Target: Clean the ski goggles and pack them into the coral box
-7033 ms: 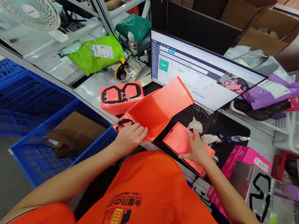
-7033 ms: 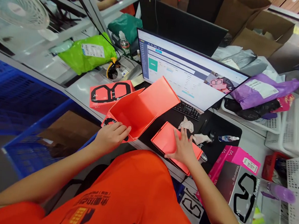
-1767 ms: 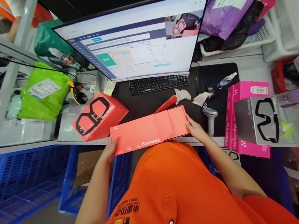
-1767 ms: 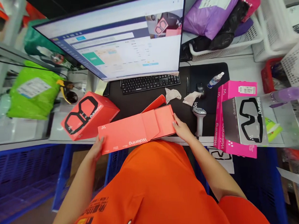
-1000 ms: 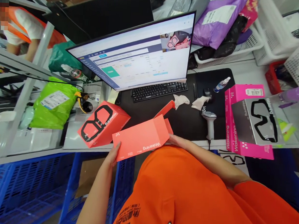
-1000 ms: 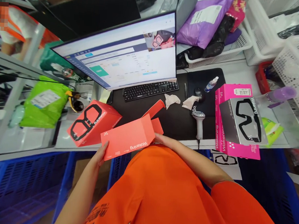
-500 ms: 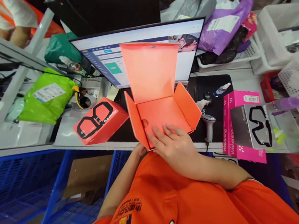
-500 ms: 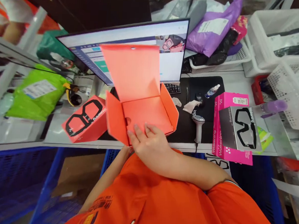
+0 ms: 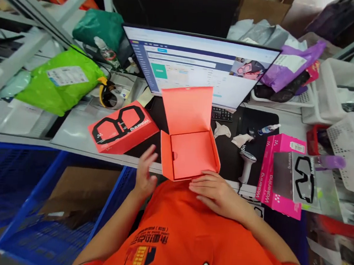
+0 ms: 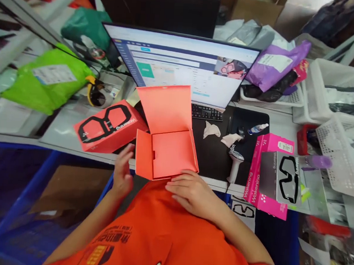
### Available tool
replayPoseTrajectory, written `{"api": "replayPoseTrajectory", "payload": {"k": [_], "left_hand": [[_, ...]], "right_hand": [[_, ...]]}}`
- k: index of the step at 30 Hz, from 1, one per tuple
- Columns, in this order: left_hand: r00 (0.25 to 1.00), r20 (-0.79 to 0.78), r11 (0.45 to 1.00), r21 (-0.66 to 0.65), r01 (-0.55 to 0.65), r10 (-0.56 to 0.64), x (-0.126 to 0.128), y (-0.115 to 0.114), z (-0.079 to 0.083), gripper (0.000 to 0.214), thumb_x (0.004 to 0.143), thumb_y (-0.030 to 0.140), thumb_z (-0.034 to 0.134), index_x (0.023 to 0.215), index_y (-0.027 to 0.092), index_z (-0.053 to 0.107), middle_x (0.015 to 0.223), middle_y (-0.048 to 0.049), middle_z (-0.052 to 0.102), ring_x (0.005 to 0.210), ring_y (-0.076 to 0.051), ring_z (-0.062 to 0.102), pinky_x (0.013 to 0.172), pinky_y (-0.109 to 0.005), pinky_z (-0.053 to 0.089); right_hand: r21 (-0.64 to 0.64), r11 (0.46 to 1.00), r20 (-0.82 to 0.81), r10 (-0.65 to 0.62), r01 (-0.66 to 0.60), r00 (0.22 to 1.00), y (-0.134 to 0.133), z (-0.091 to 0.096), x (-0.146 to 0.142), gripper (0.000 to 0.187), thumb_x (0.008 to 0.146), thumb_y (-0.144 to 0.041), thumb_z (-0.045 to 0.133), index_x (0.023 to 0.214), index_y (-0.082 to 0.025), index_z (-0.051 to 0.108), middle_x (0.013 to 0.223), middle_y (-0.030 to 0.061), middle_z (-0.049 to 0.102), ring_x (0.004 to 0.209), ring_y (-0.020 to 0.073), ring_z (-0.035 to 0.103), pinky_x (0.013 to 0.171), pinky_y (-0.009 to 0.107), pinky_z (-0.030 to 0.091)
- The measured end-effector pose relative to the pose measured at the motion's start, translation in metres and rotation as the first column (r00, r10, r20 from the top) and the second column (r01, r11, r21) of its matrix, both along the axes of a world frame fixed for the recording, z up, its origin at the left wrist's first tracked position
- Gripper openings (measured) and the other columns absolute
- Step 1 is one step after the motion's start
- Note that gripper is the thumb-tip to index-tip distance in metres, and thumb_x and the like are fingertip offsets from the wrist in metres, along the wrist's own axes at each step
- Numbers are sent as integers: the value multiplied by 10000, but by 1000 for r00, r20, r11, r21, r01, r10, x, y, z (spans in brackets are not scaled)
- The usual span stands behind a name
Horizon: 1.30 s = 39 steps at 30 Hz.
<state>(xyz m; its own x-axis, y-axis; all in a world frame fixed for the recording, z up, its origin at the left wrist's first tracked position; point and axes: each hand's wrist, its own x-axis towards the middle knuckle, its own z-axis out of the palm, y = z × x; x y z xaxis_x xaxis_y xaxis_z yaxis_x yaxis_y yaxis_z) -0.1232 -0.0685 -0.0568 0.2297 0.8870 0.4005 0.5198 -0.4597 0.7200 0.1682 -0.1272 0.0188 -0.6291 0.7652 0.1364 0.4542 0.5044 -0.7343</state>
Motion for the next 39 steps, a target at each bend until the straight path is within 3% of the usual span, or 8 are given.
{"api": "replayPoseTrajectory", "payload": {"k": [8, 13, 16, 19, 26, 31, 35, 39], "left_hand": [[796, -307, 836, 5, 549, -522, 28, 26, 18, 935, 903, 835, 298, 1578, 193, 378, 1585, -149, 463, 1543, -320, 302, 1290, -527, 66], [784, -436, 848, 84, 524, -441, 32, 23, 22, 1050, 804, 779, 622, 1587, 138, 342, 1585, -184, 449, 1513, -360, 353, 1290, -553, 73], [814, -463, 870, 159, 467, -352, 37, 13, 20, 848, 898, 530, 675, 1573, 123, 359, 1570, -185, 469, 1506, -357, 369, 1277, -568, 170], [854, -435, 862, 274, 426, -283, 40, 2, 14, 661, 961, 317, 627, 1549, 128, 392, 1519, -178, 537, 1489, -330, 407, 1223, -531, 334], [880, -263, 882, 158, 444, -395, 33, 17, 32, 431, 1033, 405, 465, 1354, 157, 609, 1302, -141, 706, 1263, -266, 634, 1064, -445, 510], [766, -525, 875, 78, 478, -371, 66, 25, 50, 494, 986, 368, 577, 1472, 288, 532, 1547, -127, 512, 1371, -324, 531, 1098, -496, 450], [703, -604, 858, 59, 510, -376, 80, 12, 41, 664, 967, 450, 614, 1564, 255, 397, 1652, -101, 366, 1545, -305, 296, 1254, -481, 231], [706, -591, 853, 57, 519, -390, 74, 11, 34, 699, 966, 524, 591, 1554, 190, 412, 1659, -109, 337, 1561, -283, 265, 1275, -447, 203]], "right_hand": [[1, 976, -81, -218, 218, 973, -21, -6, 19, 412, 974, -133, 590, 1340, -314, 641, 1138, 31, 785, 1028, 197, 736, 997, 418, 546], [164, 705, -141, -676, 690, 724, -14, -11, 20, 464, 958, -201, 604, 1413, -287, 570, 1225, 86, 741, 1168, 260, 685, 985, 468, 560], [218, 909, 108, -384, 355, 917, -3, -11, 8, 542, 917, -251, 649, 1447, -266, 540, 1496, 105, 574, 1466, 327, 441, 1145, 575, 433], [190, 968, 294, -212, 161, 932, 3, -13, -5, 502, 897, -225, 649, 1395, -251, 592, 1549, 97, 517, 1532, 351, 320, 1171, 642, 362], [168, 979, 268, -158, 116, 950, 2, -21, -2, 353, 905, -132, 586, 1212, -260, 703, 1512, 76, 555, 1565, 344, 211, 1205, 720, 201], [38, 996, 258, -82, 75, 963, 9, -3, 6, 602, 797, 10, 492, 1239, -335, 713, 1472, 26, 597, 1539, 358, 287, 1169, 815, 52], [-10, 963, -7, -271, 271, 963, 36, 18, 26, 363, 899, -131, 559, 1099, -346, 772, 1087, 9, 798, 1147, 281, 716, 1170, 647, 391], [-158, 769, -393, -625, 620, 675, 111, 22, 37, 426, 930, -475, 621, 1317, -299, 650, 1367, 90, 679, 1195, 281, 689, 1099, 540, 501]]}}
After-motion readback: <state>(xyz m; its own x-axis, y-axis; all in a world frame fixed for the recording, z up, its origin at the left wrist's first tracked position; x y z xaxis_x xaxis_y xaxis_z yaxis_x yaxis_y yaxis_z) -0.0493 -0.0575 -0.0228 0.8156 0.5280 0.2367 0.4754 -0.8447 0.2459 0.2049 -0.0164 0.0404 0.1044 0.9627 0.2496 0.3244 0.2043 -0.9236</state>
